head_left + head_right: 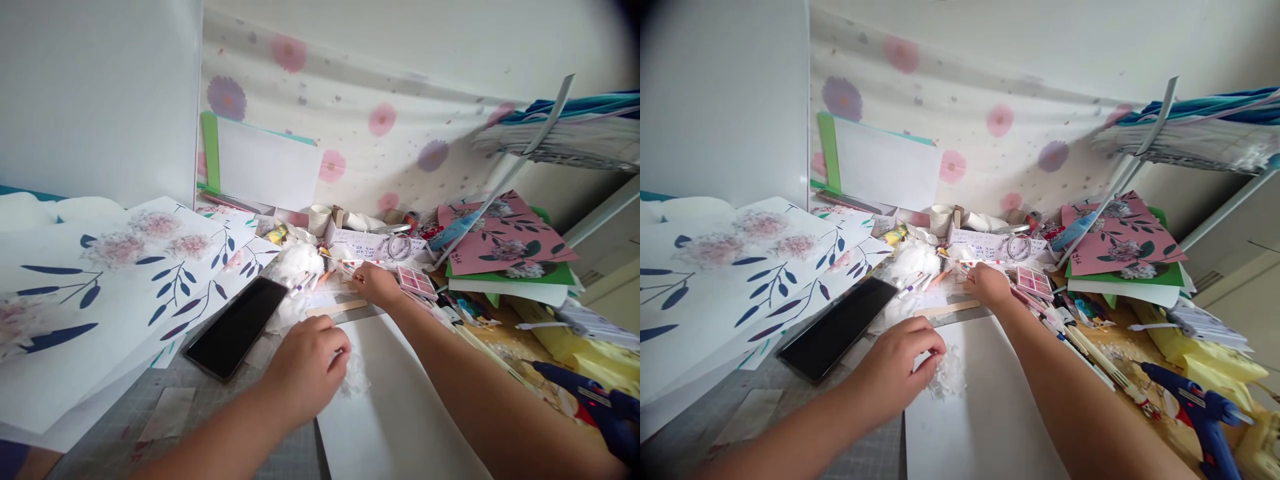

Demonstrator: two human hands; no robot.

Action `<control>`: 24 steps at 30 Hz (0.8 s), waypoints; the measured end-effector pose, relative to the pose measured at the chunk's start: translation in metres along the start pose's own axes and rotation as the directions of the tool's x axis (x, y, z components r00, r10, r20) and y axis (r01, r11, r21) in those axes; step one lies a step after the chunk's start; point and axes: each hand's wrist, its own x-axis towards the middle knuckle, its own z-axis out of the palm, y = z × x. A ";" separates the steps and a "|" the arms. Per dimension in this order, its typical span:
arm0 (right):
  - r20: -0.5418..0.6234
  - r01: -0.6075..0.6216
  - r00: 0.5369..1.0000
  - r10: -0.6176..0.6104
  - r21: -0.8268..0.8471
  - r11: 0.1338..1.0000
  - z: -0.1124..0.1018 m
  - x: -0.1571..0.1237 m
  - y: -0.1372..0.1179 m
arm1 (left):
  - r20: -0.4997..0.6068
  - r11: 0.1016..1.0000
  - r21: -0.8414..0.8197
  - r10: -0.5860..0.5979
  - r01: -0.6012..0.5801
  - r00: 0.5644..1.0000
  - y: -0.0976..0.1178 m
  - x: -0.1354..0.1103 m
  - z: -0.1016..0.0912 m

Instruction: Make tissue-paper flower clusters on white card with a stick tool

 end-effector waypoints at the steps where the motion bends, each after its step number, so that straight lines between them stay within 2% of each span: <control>1: -0.008 0.015 1.000 -0.015 0.049 0.999 -0.005 -0.007 -0.001 | -0.025 1.000 -0.017 -0.015 0.015 1.000 -0.002 0.001 0.000; 6: 0.033 0.148 0.985 -0.167 0.322 0.935 -0.024 -0.059 -0.011 | -0.152 0.993 -0.111 -0.058 0.041 0.987 -0.012 0.005 0.001; 8: 0.029 0.198 0.972 -0.234 0.439 0.876 -0.025 -0.079 -0.014 | -0.179 0.993 -0.114 -0.010 -0.011 0.984 -0.013 0.005 0.004; 11: -0.010 0.248 0.953 -0.302 0.595 0.764 -0.019 -0.097 -0.015 | -0.163 0.991 -0.077 0.099 -0.113 0.982 -0.011 0.006 0.008; 15: -0.041 0.302 0.937 -0.346 0.592 0.748 -0.017 -0.106 -0.010 | -0.143 0.977 -0.013 0.211 -0.215 0.967 -0.005 0.009 0.012; 18: -0.053 0.358 0.917 -0.396 0.551 0.754 -0.021 -0.109 -0.007 | -0.149 0.974 0.013 0.227 -0.227 0.963 -0.001 0.013 0.014; 21: -0.057 0.358 0.919 -0.390 0.533 0.766 -0.023 -0.109 -0.004 | -0.126 0.982 -0.009 0.187 -0.189 0.974 0.004 0.017 0.015; 24: -0.104 0.303 0.948 -0.300 0.582 0.754 -0.024 -0.109 0.001 | -0.035 0.994 -0.078 0.070 -0.073 0.997 0.011 0.018 0.014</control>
